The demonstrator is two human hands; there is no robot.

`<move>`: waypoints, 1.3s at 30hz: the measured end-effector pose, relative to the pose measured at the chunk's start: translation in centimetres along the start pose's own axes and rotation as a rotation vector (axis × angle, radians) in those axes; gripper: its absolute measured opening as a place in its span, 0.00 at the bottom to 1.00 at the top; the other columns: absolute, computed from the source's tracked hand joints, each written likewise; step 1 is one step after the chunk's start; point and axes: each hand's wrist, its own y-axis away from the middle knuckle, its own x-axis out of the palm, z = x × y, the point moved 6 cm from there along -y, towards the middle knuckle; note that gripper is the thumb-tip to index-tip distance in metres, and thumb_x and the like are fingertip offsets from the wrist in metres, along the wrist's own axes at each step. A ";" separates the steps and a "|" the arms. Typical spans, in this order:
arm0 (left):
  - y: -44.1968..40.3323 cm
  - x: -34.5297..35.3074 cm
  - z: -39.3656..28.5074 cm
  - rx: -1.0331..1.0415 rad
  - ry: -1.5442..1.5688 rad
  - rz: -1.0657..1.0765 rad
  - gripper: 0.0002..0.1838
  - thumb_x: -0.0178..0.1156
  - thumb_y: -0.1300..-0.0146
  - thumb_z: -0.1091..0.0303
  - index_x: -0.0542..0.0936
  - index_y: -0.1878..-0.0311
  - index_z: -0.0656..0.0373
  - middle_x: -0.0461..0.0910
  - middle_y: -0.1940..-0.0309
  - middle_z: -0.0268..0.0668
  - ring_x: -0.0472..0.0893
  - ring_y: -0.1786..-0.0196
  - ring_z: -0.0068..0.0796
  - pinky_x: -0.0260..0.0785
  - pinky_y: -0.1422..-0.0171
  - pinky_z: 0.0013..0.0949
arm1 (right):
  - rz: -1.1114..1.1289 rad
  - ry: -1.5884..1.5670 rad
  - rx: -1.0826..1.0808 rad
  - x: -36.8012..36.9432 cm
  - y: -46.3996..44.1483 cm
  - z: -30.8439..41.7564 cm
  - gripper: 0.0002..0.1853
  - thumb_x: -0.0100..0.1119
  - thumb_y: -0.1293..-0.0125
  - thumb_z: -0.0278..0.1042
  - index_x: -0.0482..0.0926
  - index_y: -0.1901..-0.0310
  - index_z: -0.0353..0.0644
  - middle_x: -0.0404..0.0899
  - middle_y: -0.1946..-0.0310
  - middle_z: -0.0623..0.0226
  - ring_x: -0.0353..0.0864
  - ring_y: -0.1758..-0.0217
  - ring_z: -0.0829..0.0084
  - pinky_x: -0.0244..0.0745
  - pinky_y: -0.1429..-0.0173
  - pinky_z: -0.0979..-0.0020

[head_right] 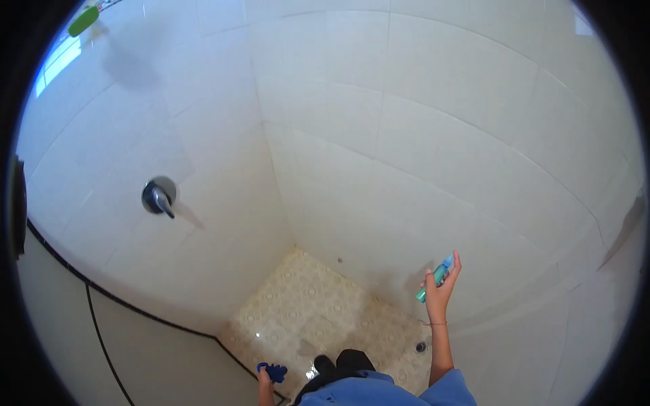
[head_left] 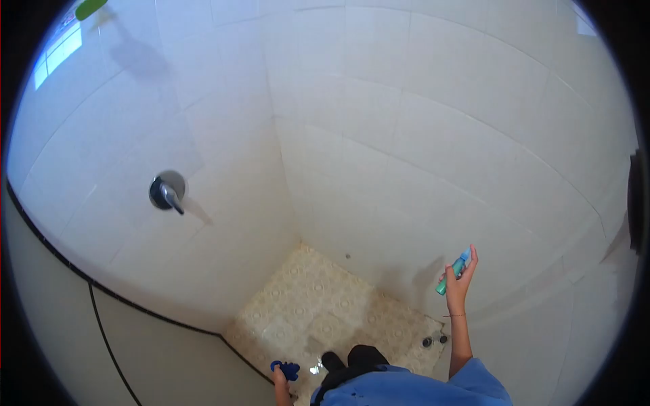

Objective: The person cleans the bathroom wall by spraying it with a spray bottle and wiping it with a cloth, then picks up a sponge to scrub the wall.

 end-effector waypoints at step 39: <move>-17.8 45.2 -31.0 -0.086 0.100 0.853 0.28 0.66 0.39 0.64 0.76 0.37 0.69 0.82 0.48 0.47 0.83 0.48 0.43 0.74 0.33 0.47 | -0.700 0.867 -1.263 18.2 -29.7 53.1 0.37 0.54 0.44 0.20 0.63 0.29 0.46 0.77 0.65 0.46 0.81 0.60 0.46 0.75 0.50 0.46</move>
